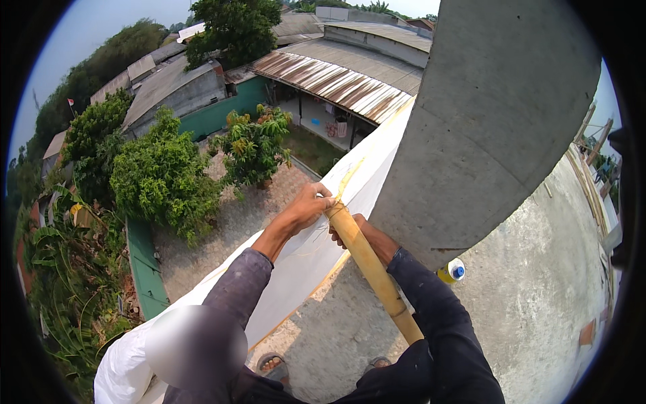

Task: The person secures a white tarp to a bamboo pole on a rooftop using wire and a hammer. They tie the wire around the pole and tarp, then hammer nails into the concrete to fasten the assembly in place.

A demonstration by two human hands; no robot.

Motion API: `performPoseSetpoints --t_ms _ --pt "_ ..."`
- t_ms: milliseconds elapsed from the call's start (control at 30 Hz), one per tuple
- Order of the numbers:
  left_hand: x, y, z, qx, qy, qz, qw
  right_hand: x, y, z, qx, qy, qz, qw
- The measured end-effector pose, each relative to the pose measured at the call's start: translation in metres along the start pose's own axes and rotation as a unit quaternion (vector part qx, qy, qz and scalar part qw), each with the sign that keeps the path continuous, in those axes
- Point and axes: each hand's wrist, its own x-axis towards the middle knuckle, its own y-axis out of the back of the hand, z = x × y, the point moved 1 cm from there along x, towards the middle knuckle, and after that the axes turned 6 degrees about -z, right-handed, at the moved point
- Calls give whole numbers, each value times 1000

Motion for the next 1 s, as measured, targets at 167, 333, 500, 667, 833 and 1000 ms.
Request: performPoseSetpoints --t_ms 167,333,500,667,833,1000 --pt "7 -2 -4 -34 -4 -12 999 -45 -6 -26 -182 92 327 923" --pt "13 -5 -2 -71 0 -24 997 -75 -71 -35 -635 348 313 614" --pt "12 -1 2 -84 7 -37 996 -57 -95 -34 -633 348 365 588" --pt "10 0 3 -92 -5 -47 995 -58 -89 -34 -670 380 290 569" --pt "9 0 3 -86 6 -35 996 -73 -92 -35 -740 347 204 539" --pt "9 -1 6 -71 6 -36 997 -82 -97 -44 -692 263 213 637"
